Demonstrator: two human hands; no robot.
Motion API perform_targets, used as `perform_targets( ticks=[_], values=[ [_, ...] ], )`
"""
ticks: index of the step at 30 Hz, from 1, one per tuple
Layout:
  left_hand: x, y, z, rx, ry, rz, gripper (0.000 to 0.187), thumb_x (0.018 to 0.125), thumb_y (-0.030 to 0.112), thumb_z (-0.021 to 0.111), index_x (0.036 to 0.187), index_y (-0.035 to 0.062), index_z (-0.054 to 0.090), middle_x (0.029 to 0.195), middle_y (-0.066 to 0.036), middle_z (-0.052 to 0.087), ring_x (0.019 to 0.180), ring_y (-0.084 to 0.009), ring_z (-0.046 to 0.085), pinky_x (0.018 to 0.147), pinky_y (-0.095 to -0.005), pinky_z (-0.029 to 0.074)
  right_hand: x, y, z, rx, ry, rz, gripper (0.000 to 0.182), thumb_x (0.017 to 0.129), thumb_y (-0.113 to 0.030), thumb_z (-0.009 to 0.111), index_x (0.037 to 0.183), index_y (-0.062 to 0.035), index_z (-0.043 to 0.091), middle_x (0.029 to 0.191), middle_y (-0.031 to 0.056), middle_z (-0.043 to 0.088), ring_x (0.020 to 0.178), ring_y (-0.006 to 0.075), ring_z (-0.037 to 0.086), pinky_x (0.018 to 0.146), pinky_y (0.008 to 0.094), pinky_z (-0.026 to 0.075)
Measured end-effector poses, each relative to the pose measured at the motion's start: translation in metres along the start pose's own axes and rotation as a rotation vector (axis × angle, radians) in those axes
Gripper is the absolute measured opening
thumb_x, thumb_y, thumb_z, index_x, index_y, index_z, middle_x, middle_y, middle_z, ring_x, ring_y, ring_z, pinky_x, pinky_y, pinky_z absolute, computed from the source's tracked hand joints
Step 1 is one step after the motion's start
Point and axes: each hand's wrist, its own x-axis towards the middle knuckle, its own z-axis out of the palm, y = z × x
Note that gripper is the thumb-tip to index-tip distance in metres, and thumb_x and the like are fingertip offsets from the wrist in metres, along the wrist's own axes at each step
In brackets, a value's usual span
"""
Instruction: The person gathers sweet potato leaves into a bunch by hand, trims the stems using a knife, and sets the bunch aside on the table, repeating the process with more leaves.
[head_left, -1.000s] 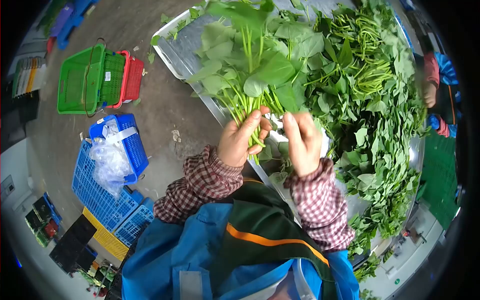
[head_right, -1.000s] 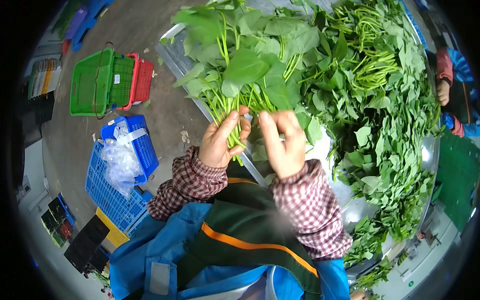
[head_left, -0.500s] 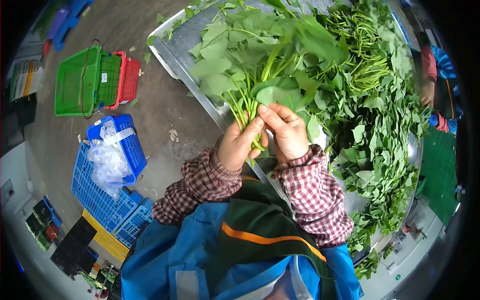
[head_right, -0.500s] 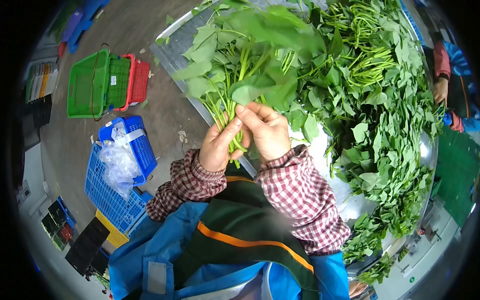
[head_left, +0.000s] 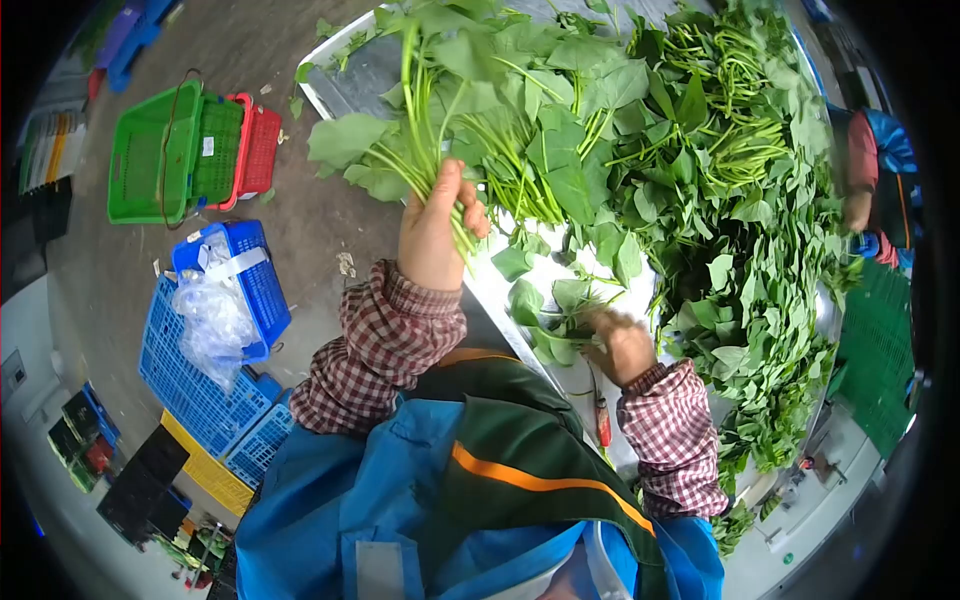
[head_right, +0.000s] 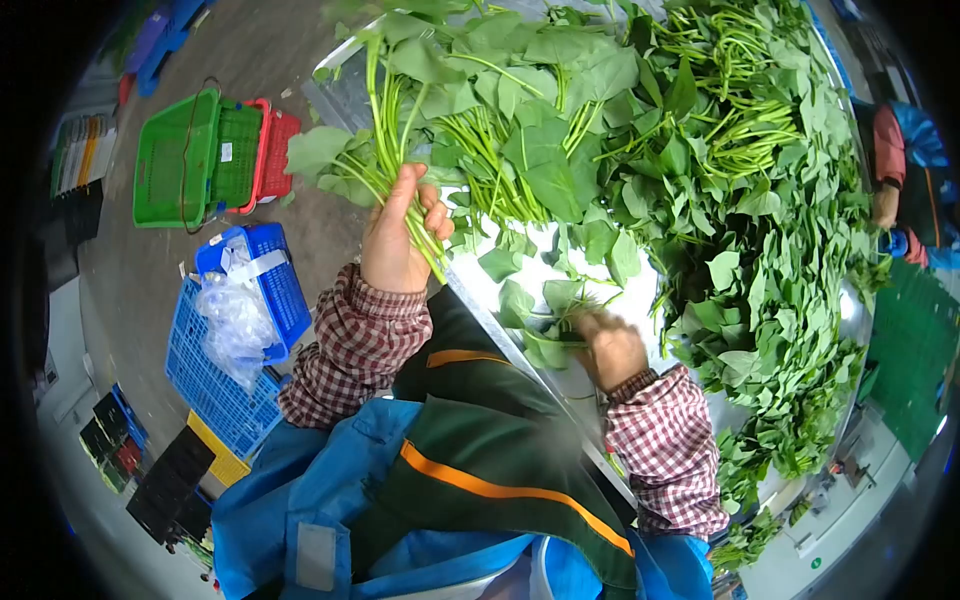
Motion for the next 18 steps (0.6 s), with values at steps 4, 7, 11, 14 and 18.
perform_targets(
  ticks=[4, 7, 11, 14, 18],
  values=[
    [0.009, -0.020, -0.015, -0.146, -0.126, -0.211, 0.030, 0.091, 0.036, 0.042, 0.101, 0.0092, 0.050, 0.062, 0.000, 0.043, 0.053, -0.0102, 0.041, 0.051, -0.0256, 0.034, 0.082, -0.038, -0.016, 0.257, 0.427, 0.260, 0.025, 0.076, -0.024, 0.063, 0.089, -0.0026, 0.062, 0.082, 0.0151, 0.062, 0.075, 0.0293, 0.059, 0.068, 0.0368, 0.047],
    [-0.004, -0.017, -0.003, -0.066, -0.135, -0.063, 0.026, 0.091, 0.029, 0.043, 0.101, 0.0059, 0.051, 0.065, 0.001, 0.045, 0.055, -0.0105, 0.042, 0.051, -0.0257, 0.034, 0.135, -0.022, -0.007, -0.077, 0.260, 0.319, 0.030, 0.079, -0.030, 0.059, 0.088, -0.0014, 0.063, 0.081, 0.0159, 0.062, 0.076, 0.0303, 0.059, 0.069, 0.0355, 0.047],
    [-0.018, 0.000, -0.003, 0.138, -0.134, 0.224, 0.022, 0.090, 0.019, 0.046, 0.106, 0.0046, 0.049, 0.069, -0.002, 0.050, 0.056, -0.0108, 0.044, 0.052, -0.0264, 0.037, 0.108, 0.000, -0.038, 0.855, 0.505, 0.372, 0.024, 0.084, -0.025, 0.058, 0.093, -0.0038, 0.065, 0.073, 0.0045, 0.064, 0.058, 0.0090, 0.054, 0.052, 0.0242, 0.043],
    [-0.005, -0.010, -0.009, 0.159, -0.167, 0.127, 0.024, 0.091, 0.018, 0.045, 0.110, 0.0050, 0.048, 0.069, -0.003, 0.051, 0.056, -0.0109, 0.046, 0.051, -0.0262, 0.038, 0.093, 0.013, -0.034, 0.844, 0.362, 0.557, 0.024, 0.084, -0.021, 0.057, 0.094, 0.0000, 0.062, 0.070, 0.0033, 0.062, 0.053, 0.0056, 0.049, 0.048, 0.0200, 0.039],
    [-0.014, -0.018, -0.004, 0.118, -0.198, 0.077, 0.026, 0.092, 0.019, 0.043, 0.114, 0.0059, 0.047, 0.069, -0.003, 0.050, 0.059, -0.0105, 0.046, 0.053, -0.0257, 0.038, 0.082, 0.000, -0.040, 1.239, 0.468, 0.427, 0.025, 0.089, -0.021, 0.049, 0.097, 0.0025, 0.055, 0.077, 0.0102, 0.063, 0.056, 0.0114, 0.053, 0.054, 0.0230, 0.043]
  ],
)
